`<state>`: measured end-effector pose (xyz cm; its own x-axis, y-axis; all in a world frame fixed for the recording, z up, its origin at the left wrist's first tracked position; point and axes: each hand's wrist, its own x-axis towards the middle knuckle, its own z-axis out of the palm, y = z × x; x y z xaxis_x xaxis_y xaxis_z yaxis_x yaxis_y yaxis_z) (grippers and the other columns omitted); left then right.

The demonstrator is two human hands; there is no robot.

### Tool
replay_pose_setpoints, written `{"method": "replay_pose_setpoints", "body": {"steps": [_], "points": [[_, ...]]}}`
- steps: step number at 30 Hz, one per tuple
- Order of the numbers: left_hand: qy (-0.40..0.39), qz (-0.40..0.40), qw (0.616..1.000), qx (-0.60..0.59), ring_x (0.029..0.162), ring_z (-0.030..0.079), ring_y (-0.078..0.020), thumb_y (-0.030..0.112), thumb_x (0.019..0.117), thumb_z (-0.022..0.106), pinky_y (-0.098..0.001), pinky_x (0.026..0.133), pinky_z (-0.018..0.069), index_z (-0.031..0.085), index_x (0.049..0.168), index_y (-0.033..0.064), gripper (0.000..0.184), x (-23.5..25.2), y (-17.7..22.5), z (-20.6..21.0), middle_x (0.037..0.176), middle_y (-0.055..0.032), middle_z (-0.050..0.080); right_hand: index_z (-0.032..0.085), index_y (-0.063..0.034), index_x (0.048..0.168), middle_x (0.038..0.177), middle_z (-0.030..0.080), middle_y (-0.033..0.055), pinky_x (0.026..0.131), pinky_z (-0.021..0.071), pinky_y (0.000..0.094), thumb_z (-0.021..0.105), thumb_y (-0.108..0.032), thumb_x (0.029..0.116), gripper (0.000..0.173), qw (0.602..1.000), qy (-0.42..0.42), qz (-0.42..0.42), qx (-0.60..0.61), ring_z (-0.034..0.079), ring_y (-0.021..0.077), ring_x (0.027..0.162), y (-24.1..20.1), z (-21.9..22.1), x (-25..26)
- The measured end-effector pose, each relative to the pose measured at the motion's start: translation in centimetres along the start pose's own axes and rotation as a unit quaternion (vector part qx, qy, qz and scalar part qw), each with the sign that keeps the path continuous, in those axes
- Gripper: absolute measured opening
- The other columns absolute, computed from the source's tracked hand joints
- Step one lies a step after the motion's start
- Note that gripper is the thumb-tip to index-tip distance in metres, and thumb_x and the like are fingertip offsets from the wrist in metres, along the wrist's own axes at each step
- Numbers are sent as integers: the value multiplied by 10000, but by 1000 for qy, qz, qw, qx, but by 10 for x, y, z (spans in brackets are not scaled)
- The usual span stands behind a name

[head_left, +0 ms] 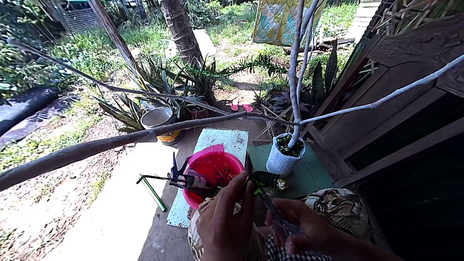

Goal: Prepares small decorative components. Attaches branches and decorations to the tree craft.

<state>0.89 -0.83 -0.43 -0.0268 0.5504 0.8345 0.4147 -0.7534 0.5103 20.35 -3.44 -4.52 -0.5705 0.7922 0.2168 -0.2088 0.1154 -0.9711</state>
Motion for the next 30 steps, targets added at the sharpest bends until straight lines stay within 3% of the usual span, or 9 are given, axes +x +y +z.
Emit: {"method": "replay_pose_setpoints", "body": {"steps": [10,30], "points": [[-2,-18,1000,-26,837,730,-2,42,933,714,-146,779,603,691,1080,-83,194,2,0,-1,948,-72,774,619,-133,1088,764,653,-85,645,583,210,745,-483,898,417,1000,-6,4,23,659,11,674,2,-1,-1],[-33,-90,988,-122,790,729,-15,-19,927,675,-171,721,615,669,1144,-109,235,5,-4,-7,916,-34,776,639,-140,1087,802,697,-70,649,590,201,741,-418,920,340,994,-37,17,99,685,18,689,4,-3,-1]]}}
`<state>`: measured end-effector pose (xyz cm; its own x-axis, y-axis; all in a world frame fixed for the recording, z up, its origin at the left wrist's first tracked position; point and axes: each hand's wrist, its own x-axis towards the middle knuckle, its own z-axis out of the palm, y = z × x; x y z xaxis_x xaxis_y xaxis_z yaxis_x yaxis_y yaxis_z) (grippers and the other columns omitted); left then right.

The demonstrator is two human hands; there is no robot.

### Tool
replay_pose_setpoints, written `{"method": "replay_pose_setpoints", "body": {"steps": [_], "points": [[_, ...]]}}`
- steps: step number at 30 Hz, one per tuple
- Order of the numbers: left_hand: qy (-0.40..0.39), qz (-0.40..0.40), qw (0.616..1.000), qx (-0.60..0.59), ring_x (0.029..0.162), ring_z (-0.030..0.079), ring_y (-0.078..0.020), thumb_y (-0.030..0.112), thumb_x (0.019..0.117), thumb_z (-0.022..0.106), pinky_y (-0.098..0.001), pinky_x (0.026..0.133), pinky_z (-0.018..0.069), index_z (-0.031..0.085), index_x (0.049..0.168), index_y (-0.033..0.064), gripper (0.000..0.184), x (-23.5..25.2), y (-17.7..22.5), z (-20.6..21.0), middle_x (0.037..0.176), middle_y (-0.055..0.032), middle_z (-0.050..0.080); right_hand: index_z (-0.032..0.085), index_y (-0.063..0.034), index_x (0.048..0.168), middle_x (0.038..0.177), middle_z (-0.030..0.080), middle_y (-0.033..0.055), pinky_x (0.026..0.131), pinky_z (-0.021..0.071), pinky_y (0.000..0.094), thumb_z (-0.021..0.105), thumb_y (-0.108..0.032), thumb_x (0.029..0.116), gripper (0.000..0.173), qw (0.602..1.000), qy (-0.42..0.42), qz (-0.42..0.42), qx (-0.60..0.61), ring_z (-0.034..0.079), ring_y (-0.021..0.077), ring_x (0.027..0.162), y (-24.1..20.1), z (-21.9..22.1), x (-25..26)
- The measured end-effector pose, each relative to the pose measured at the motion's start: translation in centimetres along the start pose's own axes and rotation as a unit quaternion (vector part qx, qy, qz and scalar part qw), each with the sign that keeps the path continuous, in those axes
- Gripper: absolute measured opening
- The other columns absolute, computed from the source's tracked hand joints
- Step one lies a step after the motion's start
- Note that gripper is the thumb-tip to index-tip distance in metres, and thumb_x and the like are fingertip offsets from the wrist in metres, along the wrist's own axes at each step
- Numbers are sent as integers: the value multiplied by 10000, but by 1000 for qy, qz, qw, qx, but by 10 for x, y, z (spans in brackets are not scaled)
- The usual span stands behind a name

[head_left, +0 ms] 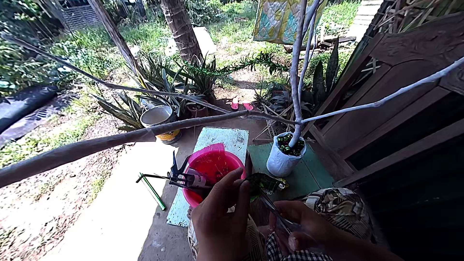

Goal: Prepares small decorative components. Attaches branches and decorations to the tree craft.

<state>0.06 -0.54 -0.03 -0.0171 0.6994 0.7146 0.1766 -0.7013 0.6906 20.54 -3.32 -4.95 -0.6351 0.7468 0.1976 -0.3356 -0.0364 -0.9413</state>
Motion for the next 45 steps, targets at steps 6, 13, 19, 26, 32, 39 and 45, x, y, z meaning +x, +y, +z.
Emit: {"method": "replay_pose_setpoints", "body": {"steps": [6,13,19,26,32,39,45], "points": [[2,3,1000,-5,805,738,-26,-21,921,691,-181,743,625,665,1159,-109,255,-1,0,0,933,-34,778,631,-146,1075,779,686,-87,632,584,187,750,-378,923,301,1000,16,1,-13,678,0,679,1,3,0],[8,4,1000,-11,790,741,-34,-16,917,702,-186,723,626,648,1175,-102,277,0,-2,0,916,-23,782,637,-149,1058,759,678,-99,607,566,163,773,-391,897,321,995,57,-23,-72,661,-25,664,2,5,-1],[11,2,1000,-14,779,743,-35,-30,907,703,-189,717,628,653,1173,-102,280,0,-1,2,904,-18,785,635,-142,1056,746,649,-115,595,519,122,772,-417,889,350,990,78,-28,-114,613,-66,654,2,6,-1],[11,-12,1000,-13,770,736,-19,-27,907,705,-178,712,623,667,1145,-95,251,0,2,2,900,-3,783,636,-129,1049,732,637,-124,575,489,96,787,-419,871,372,984,95,-39,-144,581,-91,633,3,6,-1],[-5,-14,1000,-27,766,736,-27,-19,920,698,-185,705,624,665,1160,-84,251,0,0,1,896,-2,783,636,-117,1046,710,611,-113,562,477,102,776,-455,872,405,981,98,-44,-160,564,-81,617,2,6,-1],[-4,-16,1000,-24,756,734,-25,-22,910,704,-180,696,622,663,1158,-88,260,1,0,0,888,-2,782,634,-113,1041,707,605,-112,552,463,92,772,-450,878,399,980,95,-41,-168,552,-89,610,3,6,0],[-10,-19,999,-28,764,746,-39,-17,905,714,-195,700,635,660,1172,-87,281,0,0,0,890,-4,785,632,-116,1047,710,611,-114,562,483,100,778,-439,876,393,981,95,-43,-162,569,-84,615,2,7,1]]}}
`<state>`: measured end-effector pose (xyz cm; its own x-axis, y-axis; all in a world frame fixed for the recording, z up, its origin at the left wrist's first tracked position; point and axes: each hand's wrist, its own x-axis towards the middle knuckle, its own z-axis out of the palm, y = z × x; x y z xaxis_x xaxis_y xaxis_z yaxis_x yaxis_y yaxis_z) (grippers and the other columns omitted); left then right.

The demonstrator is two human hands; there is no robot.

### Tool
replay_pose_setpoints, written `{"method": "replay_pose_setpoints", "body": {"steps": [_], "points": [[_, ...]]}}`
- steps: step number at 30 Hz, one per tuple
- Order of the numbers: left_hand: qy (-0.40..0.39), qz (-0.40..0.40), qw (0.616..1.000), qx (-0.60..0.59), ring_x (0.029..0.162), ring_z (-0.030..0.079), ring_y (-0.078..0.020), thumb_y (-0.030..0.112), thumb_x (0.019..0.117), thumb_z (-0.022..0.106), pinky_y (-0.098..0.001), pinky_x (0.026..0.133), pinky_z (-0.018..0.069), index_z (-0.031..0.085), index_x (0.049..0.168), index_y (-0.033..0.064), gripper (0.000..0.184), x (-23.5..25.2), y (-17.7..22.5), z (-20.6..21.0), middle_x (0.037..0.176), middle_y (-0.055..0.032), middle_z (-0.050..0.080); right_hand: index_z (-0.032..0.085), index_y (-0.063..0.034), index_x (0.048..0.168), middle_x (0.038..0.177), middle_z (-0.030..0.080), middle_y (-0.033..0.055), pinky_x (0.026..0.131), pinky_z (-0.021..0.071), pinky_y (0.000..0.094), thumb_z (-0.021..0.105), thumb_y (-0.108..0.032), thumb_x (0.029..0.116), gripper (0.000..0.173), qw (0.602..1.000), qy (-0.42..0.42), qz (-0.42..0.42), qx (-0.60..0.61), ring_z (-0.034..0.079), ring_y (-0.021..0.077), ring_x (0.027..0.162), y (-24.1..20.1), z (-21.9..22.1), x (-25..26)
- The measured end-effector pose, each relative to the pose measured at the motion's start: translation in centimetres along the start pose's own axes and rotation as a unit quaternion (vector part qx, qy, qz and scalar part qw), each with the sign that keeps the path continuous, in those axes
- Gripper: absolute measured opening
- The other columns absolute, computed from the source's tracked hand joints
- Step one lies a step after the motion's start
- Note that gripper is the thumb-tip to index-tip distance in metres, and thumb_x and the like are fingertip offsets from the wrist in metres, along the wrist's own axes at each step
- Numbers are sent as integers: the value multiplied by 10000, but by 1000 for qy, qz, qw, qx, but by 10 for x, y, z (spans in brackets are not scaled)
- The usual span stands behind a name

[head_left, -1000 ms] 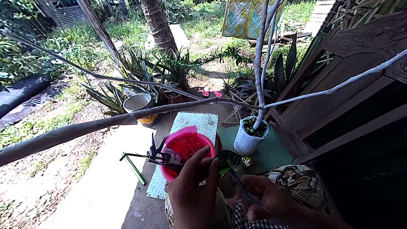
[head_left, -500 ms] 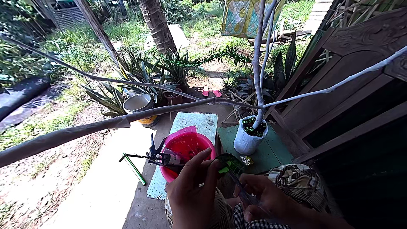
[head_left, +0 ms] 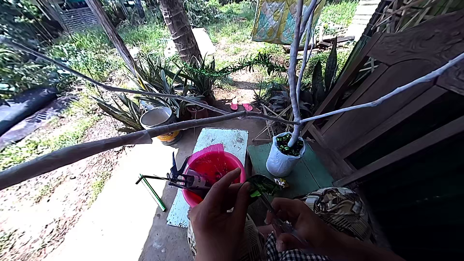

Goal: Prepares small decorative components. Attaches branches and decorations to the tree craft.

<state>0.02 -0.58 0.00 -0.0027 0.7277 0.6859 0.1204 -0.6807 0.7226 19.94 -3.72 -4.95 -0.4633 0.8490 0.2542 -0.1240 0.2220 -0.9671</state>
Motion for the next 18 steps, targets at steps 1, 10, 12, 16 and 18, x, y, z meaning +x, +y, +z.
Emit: {"method": "replay_pose_setpoints", "body": {"steps": [1,10,12,16,18], "points": [[1,-1,1000,0,765,747,-42,-18,904,715,-198,699,636,659,1176,-91,287,0,0,0,889,-6,785,634,-115,1046,715,615,-113,563,481,100,777,-439,877,392,1000,1,2,0,569,-84,618,-1,0,0],[1,-5,1000,6,747,740,-33,-13,904,714,-193,684,632,662,1179,-91,290,0,0,0,878,0,781,644,-115,1033,695,600,-121,556,459,89,788,-424,872,377,1000,7,2,0,547,-94,607,1,1,0],[0,-5,1000,7,747,741,-33,-14,903,715,-191,685,632,663,1176,-90,288,0,0,0,875,-1,782,643,-117,1031,690,598,-123,551,454,88,785,-428,872,376,1000,7,0,0,541,-96,601,2,1,0],[-4,-7,1000,16,734,733,-23,3,902,725,-183,676,626,663,1182,-93,303,0,-1,0,866,2,778,638,-115,1028,693,604,-120,552,465,94,784,-442,868,392,1000,4,-2,1,555,-88,605,3,0,0],[-7,-10,1000,13,730,735,-28,8,901,729,-188,674,629,661,1187,-95,312,-1,-1,0,861,1,778,638,-118,1032,703,608,-122,554,469,92,785,-443,866,393,1000,6,5,0,564,-90,614,1,1,0]]}}
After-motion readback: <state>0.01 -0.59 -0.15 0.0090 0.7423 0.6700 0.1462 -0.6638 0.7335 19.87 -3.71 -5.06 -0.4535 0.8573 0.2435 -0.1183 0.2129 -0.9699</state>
